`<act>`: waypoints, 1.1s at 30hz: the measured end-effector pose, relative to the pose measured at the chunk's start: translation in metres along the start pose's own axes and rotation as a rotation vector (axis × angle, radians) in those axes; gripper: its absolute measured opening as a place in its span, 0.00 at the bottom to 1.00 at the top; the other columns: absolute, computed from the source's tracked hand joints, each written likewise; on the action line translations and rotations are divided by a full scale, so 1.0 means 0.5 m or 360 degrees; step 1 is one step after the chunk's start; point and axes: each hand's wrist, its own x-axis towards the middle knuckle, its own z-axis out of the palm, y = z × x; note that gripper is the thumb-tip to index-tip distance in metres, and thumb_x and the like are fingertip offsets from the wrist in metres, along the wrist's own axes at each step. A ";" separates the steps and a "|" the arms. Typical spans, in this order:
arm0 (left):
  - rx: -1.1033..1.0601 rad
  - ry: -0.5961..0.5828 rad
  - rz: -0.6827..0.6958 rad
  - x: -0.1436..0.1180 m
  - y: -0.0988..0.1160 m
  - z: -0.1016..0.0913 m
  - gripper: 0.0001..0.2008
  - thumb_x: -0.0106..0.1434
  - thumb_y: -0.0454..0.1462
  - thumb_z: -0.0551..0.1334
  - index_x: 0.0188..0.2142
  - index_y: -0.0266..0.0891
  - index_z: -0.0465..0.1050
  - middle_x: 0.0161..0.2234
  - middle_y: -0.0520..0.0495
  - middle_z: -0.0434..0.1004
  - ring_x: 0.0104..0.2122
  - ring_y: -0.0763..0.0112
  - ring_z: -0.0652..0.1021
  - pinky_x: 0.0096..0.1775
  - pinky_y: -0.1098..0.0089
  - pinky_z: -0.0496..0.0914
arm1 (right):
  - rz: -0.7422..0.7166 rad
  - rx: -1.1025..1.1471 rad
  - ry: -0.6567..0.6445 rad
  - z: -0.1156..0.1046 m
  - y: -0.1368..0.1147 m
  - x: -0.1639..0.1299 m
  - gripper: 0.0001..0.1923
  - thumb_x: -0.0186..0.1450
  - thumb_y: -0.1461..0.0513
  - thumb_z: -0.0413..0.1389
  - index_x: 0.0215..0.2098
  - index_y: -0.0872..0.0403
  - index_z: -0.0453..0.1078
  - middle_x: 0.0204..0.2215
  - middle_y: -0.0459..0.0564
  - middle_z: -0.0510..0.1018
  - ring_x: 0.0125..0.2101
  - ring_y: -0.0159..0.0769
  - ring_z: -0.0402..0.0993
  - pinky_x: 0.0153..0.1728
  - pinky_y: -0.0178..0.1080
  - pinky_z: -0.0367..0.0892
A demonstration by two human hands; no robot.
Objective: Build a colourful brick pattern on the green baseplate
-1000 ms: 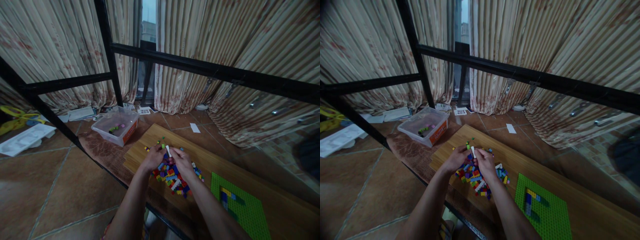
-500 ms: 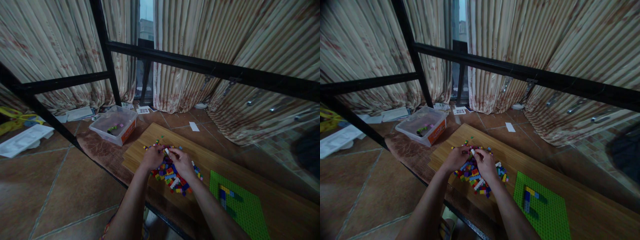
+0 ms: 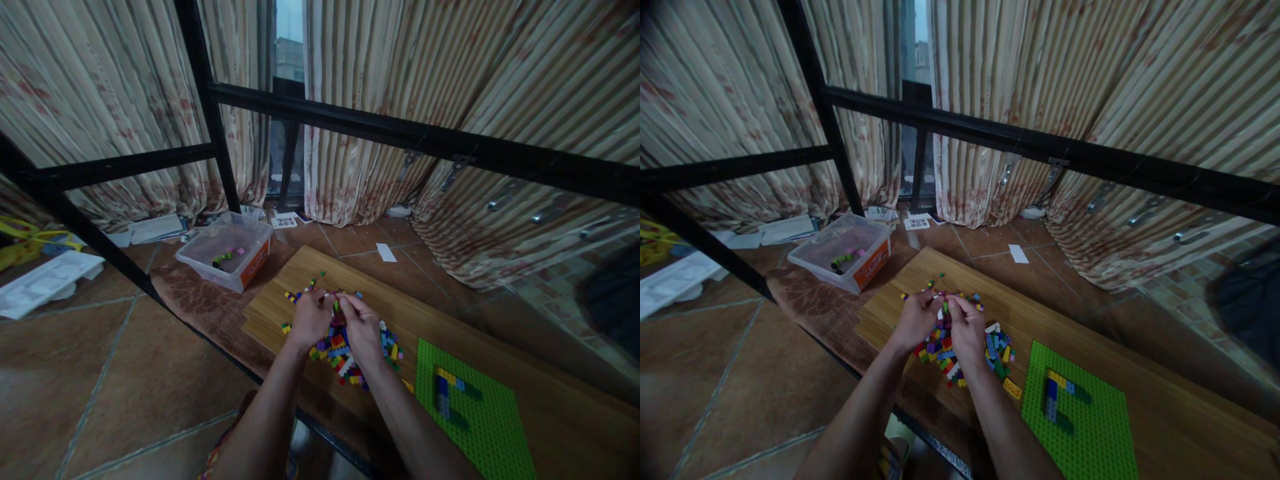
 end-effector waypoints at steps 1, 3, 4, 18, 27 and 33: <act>-0.0031 0.0000 0.0005 -0.001 0.000 0.000 0.13 0.60 0.42 0.56 0.26 0.37 0.71 0.23 0.50 0.72 0.24 0.73 0.72 0.26 0.75 0.66 | 0.0047 0.0085 -0.0003 0.001 -0.002 0.000 0.15 0.60 0.52 0.56 0.36 0.53 0.76 0.35 0.49 0.80 0.36 0.38 0.75 0.39 0.39 0.68; -0.0172 -0.0039 0.0022 -0.003 0.003 -0.001 0.13 0.61 0.43 0.55 0.28 0.37 0.71 0.23 0.50 0.72 0.24 0.73 0.72 0.26 0.74 0.67 | 0.0187 0.0265 -0.0039 0.001 -0.010 0.000 0.16 0.58 0.51 0.58 0.37 0.53 0.76 0.32 0.48 0.80 0.29 0.35 0.73 0.31 0.37 0.68; -0.0272 -0.0067 0.0010 -0.004 0.005 0.000 0.14 0.62 0.44 0.54 0.29 0.37 0.71 0.23 0.50 0.72 0.23 0.73 0.72 0.26 0.74 0.67 | 0.0263 0.0362 -0.0052 0.000 -0.014 -0.001 0.17 0.57 0.50 0.59 0.37 0.52 0.75 0.29 0.48 0.80 0.25 0.33 0.71 0.27 0.36 0.67; -0.0653 -0.0127 0.0064 -0.010 0.007 0.037 0.06 0.54 0.37 0.61 0.27 0.35 0.69 0.20 0.54 0.69 0.20 0.77 0.70 0.24 0.75 0.66 | 0.0472 0.0885 0.0237 0.006 -0.036 -0.010 0.17 0.48 0.53 0.66 0.32 0.54 0.76 0.24 0.45 0.78 0.20 0.28 0.67 0.23 0.34 0.64; 0.0125 -0.0194 0.0031 -0.002 0.003 0.007 0.05 0.59 0.35 0.57 0.28 0.36 0.69 0.22 0.52 0.70 0.24 0.74 0.72 0.28 0.74 0.65 | 0.0346 -0.0001 0.0186 -0.102 -0.011 0.000 0.15 0.51 0.53 0.63 0.33 0.53 0.78 0.27 0.48 0.80 0.24 0.33 0.70 0.24 0.34 0.62; 0.0770 -0.0221 0.0142 -0.009 0.016 -0.001 0.06 0.57 0.32 0.56 0.31 0.38 0.73 0.26 0.49 0.74 0.29 0.71 0.73 0.31 0.73 0.62 | 0.0138 -0.0812 -0.0153 -0.157 0.006 -0.019 0.13 0.56 0.56 0.56 0.35 0.53 0.78 0.23 0.47 0.79 0.22 0.34 0.70 0.26 0.36 0.62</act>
